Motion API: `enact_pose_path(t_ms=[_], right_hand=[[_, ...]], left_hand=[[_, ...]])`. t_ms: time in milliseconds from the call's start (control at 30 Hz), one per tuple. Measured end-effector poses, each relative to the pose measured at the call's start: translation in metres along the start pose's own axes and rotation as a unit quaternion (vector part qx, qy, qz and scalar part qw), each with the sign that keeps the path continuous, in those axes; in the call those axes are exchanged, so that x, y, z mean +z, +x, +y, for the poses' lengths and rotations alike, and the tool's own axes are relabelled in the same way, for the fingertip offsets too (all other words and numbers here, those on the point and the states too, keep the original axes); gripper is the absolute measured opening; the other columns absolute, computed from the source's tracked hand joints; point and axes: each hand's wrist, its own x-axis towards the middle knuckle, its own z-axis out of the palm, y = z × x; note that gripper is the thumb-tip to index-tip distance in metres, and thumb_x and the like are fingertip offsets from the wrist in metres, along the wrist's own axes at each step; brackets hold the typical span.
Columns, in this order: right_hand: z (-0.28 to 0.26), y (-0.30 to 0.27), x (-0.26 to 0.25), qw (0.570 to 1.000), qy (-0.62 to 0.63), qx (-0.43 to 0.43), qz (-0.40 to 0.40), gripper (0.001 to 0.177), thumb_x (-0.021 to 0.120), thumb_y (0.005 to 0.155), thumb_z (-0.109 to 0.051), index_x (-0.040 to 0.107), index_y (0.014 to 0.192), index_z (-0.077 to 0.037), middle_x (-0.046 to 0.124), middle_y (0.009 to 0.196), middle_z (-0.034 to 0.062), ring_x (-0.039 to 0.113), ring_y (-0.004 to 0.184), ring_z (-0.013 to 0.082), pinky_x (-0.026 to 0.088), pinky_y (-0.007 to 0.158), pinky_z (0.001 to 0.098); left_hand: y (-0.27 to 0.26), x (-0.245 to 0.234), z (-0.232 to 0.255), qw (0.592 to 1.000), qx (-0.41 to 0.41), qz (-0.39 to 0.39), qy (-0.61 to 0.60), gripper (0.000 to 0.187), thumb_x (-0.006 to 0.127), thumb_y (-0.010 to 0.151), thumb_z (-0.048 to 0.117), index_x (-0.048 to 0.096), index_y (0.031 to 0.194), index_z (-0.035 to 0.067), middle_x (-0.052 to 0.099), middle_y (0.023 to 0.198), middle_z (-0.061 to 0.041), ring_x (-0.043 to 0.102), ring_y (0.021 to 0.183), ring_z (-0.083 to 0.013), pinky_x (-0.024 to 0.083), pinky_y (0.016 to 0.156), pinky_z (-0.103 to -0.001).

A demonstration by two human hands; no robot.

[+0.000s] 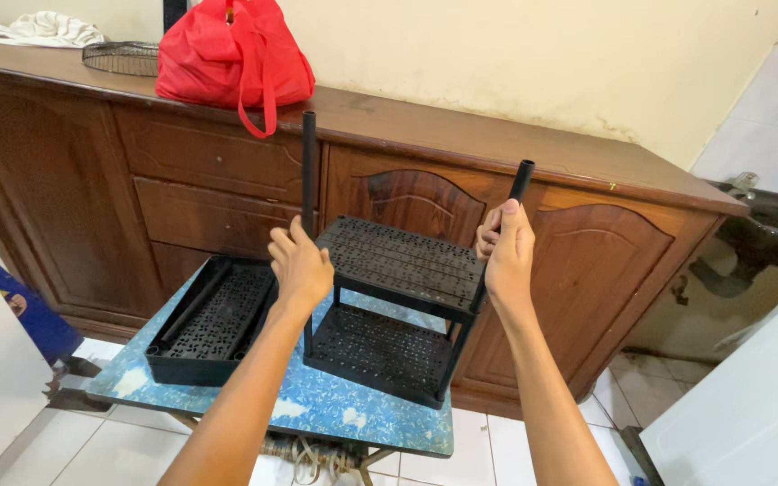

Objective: The person assembles a black plastic two-tier rack by inserting four black cylindrical legs into the corner holes of the trays. They handle each leg one at a time, aligning and pushing them into place on a small table.

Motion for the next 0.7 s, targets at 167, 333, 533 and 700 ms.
enact_pose_path(t_ms=[167,333,533,700], right_hand=[[-0.007,-0.003,0.003,1.0,-0.019,0.007,-0.008,0.039,0.042,0.112,-0.045,0.044,0.091,-0.012,0.034,0.071,-0.0049,0.031,0.057,0.0046,0.026,0.05,0.0218],[-0.014,-0.007,0.012,0.999,-0.034,0.015,-0.011,0.038,0.04,0.112,-0.045,0.044,0.092,-0.012,0.034,0.07,-0.0047,0.031,0.056,0.0043,0.027,0.051,0.0217],[-0.022,-0.017,0.024,0.998,-0.048,0.013,-0.034,0.039,0.039,0.113,-0.044,0.041,0.091,-0.012,0.033,0.071,-0.0054,0.031,0.058,0.0038,0.028,0.051,0.021],[-0.024,-0.02,0.026,0.996,-0.013,0.068,-0.05,0.035,0.038,0.112,-0.041,0.042,0.095,-0.012,0.035,0.071,-0.0039,0.034,0.058,0.0052,0.031,0.051,0.0217]], left_hand=[[-0.052,0.016,0.014,0.986,0.047,0.119,-0.105,0.082,0.063,0.092,0.012,0.016,0.155,-0.009,0.033,0.139,-0.031,0.039,0.127,-0.0468,0.041,0.103,-0.054],[-0.071,0.028,0.024,0.993,0.074,0.022,-0.085,0.056,0.061,0.1,0.027,0.044,0.143,-0.004,0.026,0.152,-0.032,0.008,0.15,-0.0552,0.03,0.116,-0.055],[-0.065,0.036,0.028,0.989,0.098,-0.065,-0.085,0.062,0.057,0.099,0.039,0.047,0.146,-0.001,0.021,0.16,-0.031,0.002,0.152,-0.051,0.026,0.119,-0.052],[-0.073,0.041,0.036,0.978,0.134,-0.122,-0.1,0.058,0.059,0.098,0.04,0.051,0.147,0.01,0.019,0.163,-0.027,0.002,0.153,-0.0476,0.022,0.121,-0.053]])
